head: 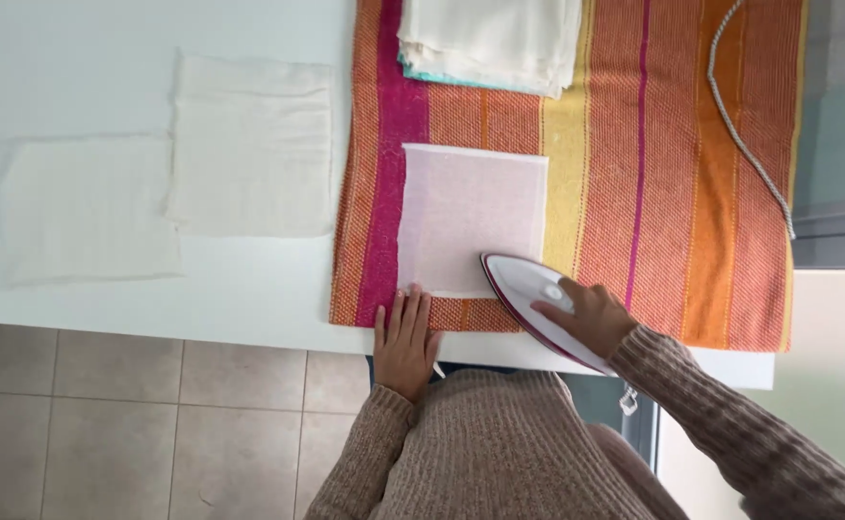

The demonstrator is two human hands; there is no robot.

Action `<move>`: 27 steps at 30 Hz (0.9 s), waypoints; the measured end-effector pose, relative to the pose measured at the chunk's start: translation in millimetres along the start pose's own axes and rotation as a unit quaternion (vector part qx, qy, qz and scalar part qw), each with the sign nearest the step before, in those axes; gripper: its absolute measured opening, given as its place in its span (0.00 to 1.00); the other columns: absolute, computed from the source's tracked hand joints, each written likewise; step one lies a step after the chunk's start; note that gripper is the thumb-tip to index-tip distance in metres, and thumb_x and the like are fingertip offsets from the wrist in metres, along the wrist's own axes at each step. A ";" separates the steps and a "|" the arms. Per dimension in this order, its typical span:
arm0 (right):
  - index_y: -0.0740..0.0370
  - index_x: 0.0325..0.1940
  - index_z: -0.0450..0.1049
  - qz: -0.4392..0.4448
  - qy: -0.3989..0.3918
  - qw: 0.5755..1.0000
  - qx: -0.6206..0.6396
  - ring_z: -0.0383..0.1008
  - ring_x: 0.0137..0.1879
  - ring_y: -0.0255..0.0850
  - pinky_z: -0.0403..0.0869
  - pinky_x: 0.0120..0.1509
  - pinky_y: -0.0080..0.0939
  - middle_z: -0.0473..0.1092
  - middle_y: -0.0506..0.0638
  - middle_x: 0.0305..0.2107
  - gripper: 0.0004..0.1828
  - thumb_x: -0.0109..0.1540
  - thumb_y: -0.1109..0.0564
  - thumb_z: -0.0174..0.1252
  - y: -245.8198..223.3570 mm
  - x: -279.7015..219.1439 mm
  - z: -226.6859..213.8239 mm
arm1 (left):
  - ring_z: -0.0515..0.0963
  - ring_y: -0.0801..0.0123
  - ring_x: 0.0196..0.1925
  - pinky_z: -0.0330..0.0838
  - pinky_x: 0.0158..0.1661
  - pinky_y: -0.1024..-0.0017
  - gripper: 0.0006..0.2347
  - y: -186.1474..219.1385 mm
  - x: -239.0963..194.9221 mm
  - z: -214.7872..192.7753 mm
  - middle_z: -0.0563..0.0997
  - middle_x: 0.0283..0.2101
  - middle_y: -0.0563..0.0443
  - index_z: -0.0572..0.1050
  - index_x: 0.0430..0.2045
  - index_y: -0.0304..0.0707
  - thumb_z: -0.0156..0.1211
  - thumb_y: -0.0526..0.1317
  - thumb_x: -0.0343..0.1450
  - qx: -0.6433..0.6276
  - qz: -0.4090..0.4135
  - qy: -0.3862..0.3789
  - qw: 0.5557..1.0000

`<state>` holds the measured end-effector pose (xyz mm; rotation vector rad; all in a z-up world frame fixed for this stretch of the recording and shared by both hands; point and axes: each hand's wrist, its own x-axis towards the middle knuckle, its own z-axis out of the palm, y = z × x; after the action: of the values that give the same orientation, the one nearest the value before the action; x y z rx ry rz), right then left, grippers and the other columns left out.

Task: Ironing small pieces of white fabric on a table in a workshop.

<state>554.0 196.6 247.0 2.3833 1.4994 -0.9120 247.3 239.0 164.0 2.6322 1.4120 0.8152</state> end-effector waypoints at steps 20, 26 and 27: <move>0.46 0.56 0.72 -0.012 0.009 0.999 0.032 0.79 0.53 0.57 0.77 0.56 0.58 0.77 0.61 0.38 0.37 0.58 0.19 0.51 -5.7 3.0 4.0 | 0.57 0.60 0.76 0.42 0.73 0.53 0.23 2.4 0.2 0.0 0.61 0.74 0.51 0.62 0.68 0.45 0.41 0.52 0.78 0.008 -0.002 0.003 1.000; 0.40 0.60 0.70 0.034 0.021 0.999 0.016 0.77 0.56 0.56 0.77 0.58 0.55 0.75 0.60 0.42 0.39 0.58 0.16 0.47 -9.5 3.4 15.2 | 0.58 0.59 0.76 0.42 0.73 0.52 0.23 1.6 -0.9 3.5 0.62 0.73 0.51 0.62 0.68 0.45 0.38 0.52 0.79 0.006 0.002 0.001 1.000; 0.40 0.61 0.70 0.024 0.020 0.999 0.015 0.77 0.57 0.56 0.76 0.59 0.56 0.75 0.60 0.42 0.39 0.58 0.16 0.48 -8.3 8.8 18.2 | 0.57 0.59 0.76 0.42 0.73 0.52 0.23 1.9 -1.1 2.2 0.62 0.74 0.51 0.62 0.68 0.45 0.39 0.52 0.79 0.008 0.002 0.000 1.000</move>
<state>542.3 198.9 228.7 2.4634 1.4445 -0.8871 249.2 237.5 162.2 2.6484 1.4191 0.8080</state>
